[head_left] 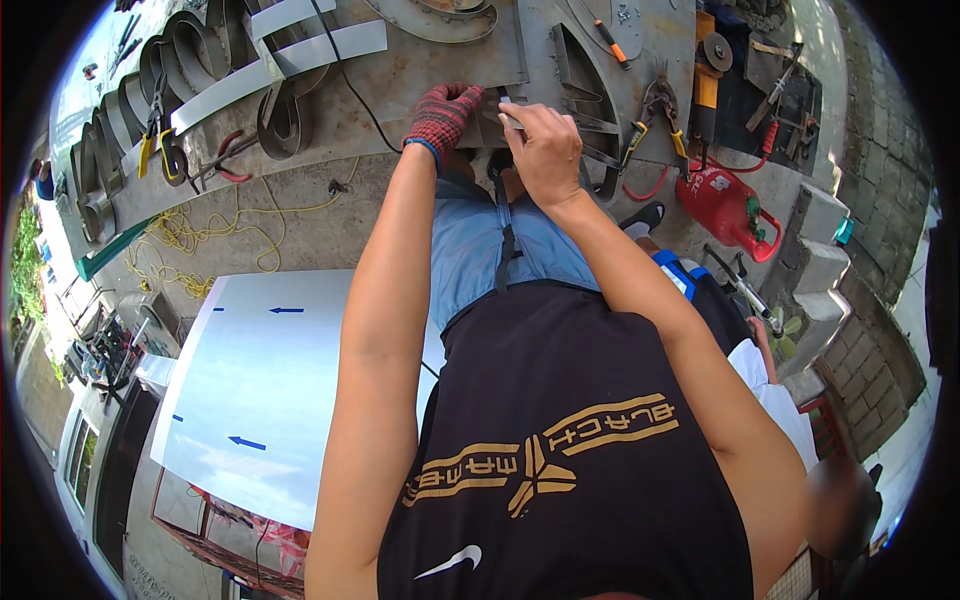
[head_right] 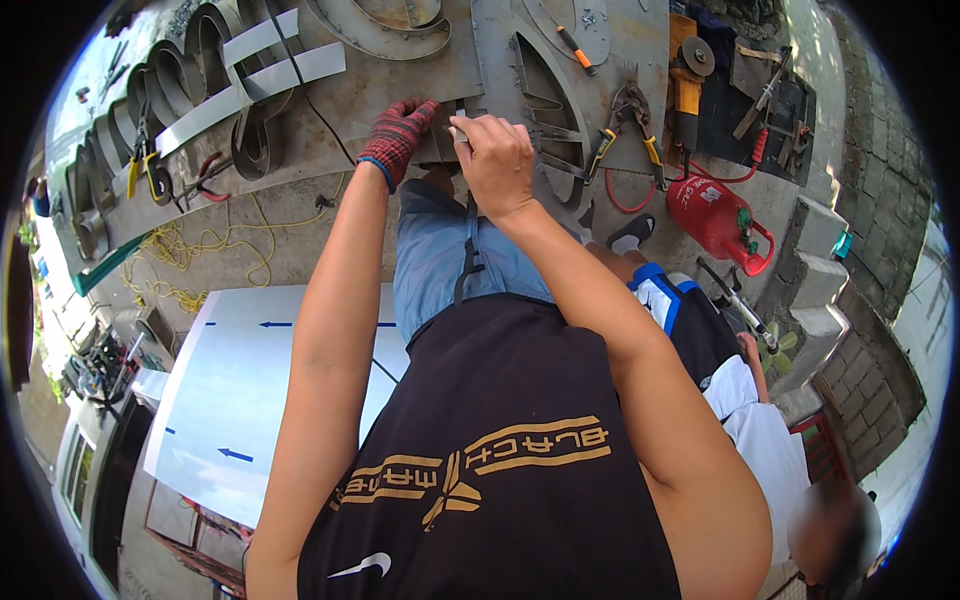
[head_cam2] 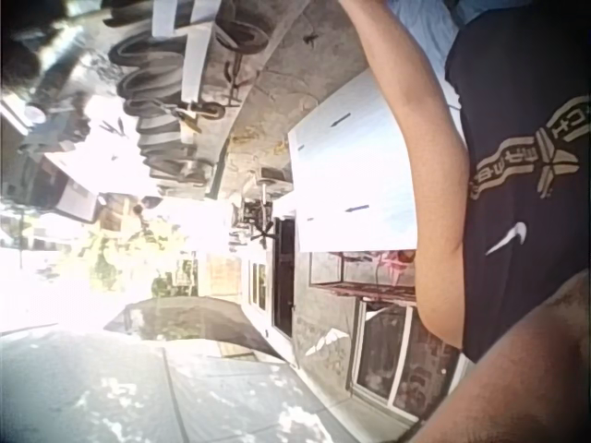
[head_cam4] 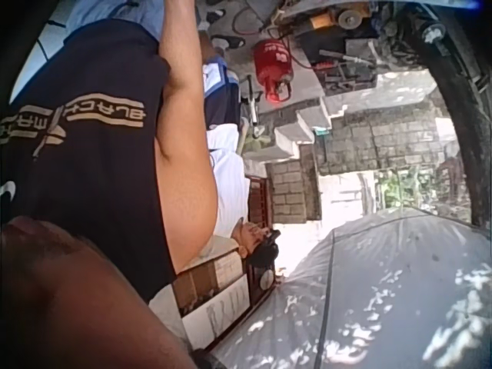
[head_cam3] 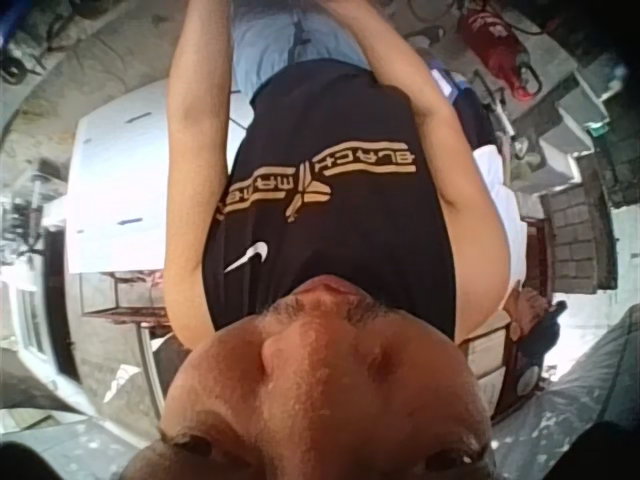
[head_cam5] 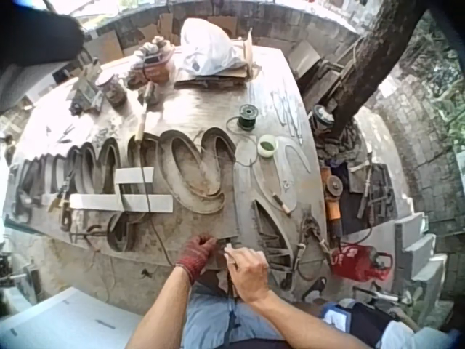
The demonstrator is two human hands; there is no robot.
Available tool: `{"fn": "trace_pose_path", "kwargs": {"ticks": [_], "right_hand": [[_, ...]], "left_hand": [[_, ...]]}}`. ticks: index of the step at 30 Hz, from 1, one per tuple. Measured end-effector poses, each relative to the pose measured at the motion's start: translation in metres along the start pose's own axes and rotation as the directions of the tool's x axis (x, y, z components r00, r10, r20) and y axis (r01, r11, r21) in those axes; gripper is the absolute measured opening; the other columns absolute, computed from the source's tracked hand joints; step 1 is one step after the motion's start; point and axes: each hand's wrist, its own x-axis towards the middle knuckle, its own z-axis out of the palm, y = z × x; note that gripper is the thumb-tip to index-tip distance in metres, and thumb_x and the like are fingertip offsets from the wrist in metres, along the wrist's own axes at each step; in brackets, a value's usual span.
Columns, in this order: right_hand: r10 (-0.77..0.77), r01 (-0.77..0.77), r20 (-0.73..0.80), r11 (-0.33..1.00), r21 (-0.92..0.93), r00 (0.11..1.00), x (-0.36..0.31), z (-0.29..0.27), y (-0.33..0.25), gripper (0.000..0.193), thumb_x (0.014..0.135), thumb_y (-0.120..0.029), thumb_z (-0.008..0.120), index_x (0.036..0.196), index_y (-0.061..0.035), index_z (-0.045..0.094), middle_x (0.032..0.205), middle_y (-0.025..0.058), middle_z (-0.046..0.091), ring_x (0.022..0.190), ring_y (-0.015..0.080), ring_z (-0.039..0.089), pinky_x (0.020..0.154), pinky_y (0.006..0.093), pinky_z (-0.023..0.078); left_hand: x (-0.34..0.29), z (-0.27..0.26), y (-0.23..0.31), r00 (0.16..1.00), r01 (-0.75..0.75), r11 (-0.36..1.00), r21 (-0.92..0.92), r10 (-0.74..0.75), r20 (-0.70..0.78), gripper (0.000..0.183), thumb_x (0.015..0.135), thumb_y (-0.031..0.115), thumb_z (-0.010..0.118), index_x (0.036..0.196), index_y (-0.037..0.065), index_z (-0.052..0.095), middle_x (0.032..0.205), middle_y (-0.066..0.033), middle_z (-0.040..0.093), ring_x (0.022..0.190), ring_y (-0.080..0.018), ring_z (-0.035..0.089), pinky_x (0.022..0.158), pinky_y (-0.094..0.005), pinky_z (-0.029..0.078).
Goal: The recorder is assembling and marking metal letters for sign fabrication.
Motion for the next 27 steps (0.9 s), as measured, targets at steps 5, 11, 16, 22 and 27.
{"fn": "trace_pose_path", "kwargs": {"ticks": [5,11,16,22,27], "right_hand": [[-0.015,0.015,-0.008,1.000,-0.015,1.000,0.006,-0.023,-0.007,0.018,0.087,-0.016,0.075,0.105,-0.0126,0.075,0.092,0.0039,0.072,0.086,0.0236,0.068,0.078,0.0378,0.047],[0.073,-0.033,-0.205,0.980,0.195,0.976,0.066,-0.106,-0.017,0.011,0.089,-0.011,0.073,0.100,-0.0084,0.076,0.088,0.0074,0.072,0.077,0.0249,0.069,0.073,0.0362,0.051],[0.200,-0.150,-0.328,0.974,0.171,0.923,0.184,-0.100,0.078,0.017,0.093,-0.019,0.071,0.101,-0.0067,0.078,0.084,0.0085,0.075,0.072,0.0212,0.072,0.069,0.0348,0.055],[0.219,-0.200,-0.290,0.975,0.094,0.932,0.253,-0.045,0.162,0.021,0.091,-0.026,0.070,0.103,-0.0118,0.080,0.090,0.0102,0.078,0.085,0.0270,0.076,0.079,0.0379,0.058],[0.343,-0.323,-0.246,0.939,0.119,0.907,0.260,-0.030,0.164,0.024,0.089,-0.028,0.069,0.103,-0.0125,0.081,0.097,0.0103,0.079,0.091,0.0298,0.076,0.085,0.0393,0.057]], "left_hand": [[0.002,0.004,0.004,1.000,0.006,1.000,-0.015,-0.006,0.005,0.045,0.094,0.036,0.074,0.123,0.001,0.069,0.099,-0.0047,0.069,0.087,-0.0143,0.059,0.078,-0.0309,0.050],[-0.001,0.000,-0.006,0.999,0.000,1.000,-0.031,-0.001,-0.032,0.043,0.095,0.035,0.074,0.121,0.002,0.069,0.099,-0.0036,0.069,0.085,-0.0133,0.058,0.077,-0.0302,0.049],[0.000,0.001,-0.006,1.000,-0.014,0.999,-0.047,0.013,-0.008,0.042,0.095,0.035,0.074,0.120,0.002,0.069,0.099,-0.0036,0.070,0.085,-0.0132,0.057,0.078,-0.0297,0.048],[-0.002,0.006,0.003,0.999,0.021,0.997,-0.069,-0.023,-0.038,0.039,0.093,0.032,0.076,0.114,-0.001,0.073,0.105,-0.0099,0.077,0.096,-0.0171,0.069,0.089,-0.0326,0.053],[-0.011,0.002,0.007,0.999,0.021,0.991,-0.128,-0.028,-0.045,0.035,0.093,0.029,0.075,0.111,-0.001,0.073,0.101,-0.0080,0.077,0.093,-0.0151,0.068,0.087,-0.0310,0.053]]}}
